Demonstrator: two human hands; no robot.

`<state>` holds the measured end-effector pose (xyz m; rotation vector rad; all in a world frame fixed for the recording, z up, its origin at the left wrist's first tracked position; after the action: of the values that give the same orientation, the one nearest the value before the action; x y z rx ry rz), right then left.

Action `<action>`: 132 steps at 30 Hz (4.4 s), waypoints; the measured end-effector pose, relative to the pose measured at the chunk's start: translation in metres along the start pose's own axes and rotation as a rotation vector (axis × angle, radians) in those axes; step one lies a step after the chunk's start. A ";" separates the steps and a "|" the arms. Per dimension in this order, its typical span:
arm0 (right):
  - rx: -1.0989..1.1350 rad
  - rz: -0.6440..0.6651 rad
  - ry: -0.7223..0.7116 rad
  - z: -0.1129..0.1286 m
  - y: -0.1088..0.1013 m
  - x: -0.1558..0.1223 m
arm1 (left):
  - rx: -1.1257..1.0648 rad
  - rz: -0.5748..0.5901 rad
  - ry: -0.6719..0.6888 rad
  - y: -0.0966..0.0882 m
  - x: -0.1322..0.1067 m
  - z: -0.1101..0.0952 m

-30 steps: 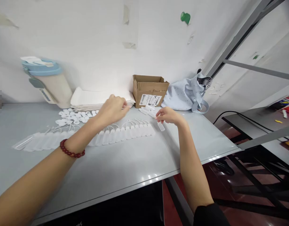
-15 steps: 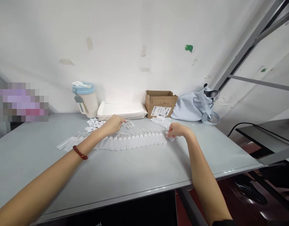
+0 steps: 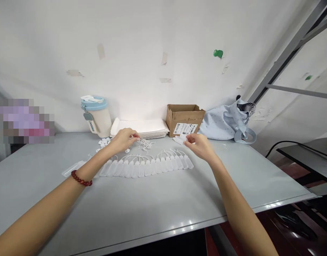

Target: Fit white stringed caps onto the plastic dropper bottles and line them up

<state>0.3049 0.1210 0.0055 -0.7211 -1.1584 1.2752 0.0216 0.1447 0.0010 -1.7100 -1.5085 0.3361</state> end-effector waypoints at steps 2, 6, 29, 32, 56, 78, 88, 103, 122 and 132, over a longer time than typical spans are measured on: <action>0.136 -0.118 -0.049 0.015 0.002 -0.003 | -0.053 -0.087 -0.020 -0.012 -0.006 0.002; 0.239 -0.258 -0.266 0.054 0.013 -0.019 | -0.163 -0.239 -0.033 -0.022 -0.029 0.004; 0.218 -0.314 -0.675 0.117 0.032 -0.072 | -0.176 -0.425 0.282 -0.021 -0.075 -0.021; 0.223 -0.318 -0.680 0.118 0.033 -0.073 | -0.238 -0.401 0.201 -0.019 -0.072 -0.015; 0.544 -0.073 -0.407 0.109 0.047 -0.068 | -0.389 -0.247 0.358 0.010 -0.096 -0.076; 1.103 0.316 -0.053 0.104 0.063 -0.067 | -0.290 -0.244 0.534 0.010 -0.107 -0.093; 1.129 0.310 0.045 0.098 0.064 -0.066 | -0.256 -0.081 0.407 0.021 -0.101 -0.087; 1.148 0.416 0.029 0.106 0.073 -0.072 | -0.044 0.011 0.477 0.024 -0.112 -0.090; 0.879 0.530 -0.075 0.113 0.070 -0.075 | 0.093 0.300 0.153 0.027 -0.162 -0.037; 0.938 0.438 -0.066 0.110 0.060 -0.070 | 0.124 0.396 0.110 0.026 -0.158 -0.035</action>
<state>0.1889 0.0465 -0.0331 -0.2154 -0.3372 1.9962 0.0235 -0.0129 -0.0437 -1.8882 -1.0430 0.5202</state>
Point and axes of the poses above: each hand's wrist, its own x-axis towards the middle knuckle, its own y-axis out of the palm, z = x × y, the point moved 8 cm from there along x, towards the middle knuckle, and after that the axes turned 15 degrees about -x, right-handed, at the moved point
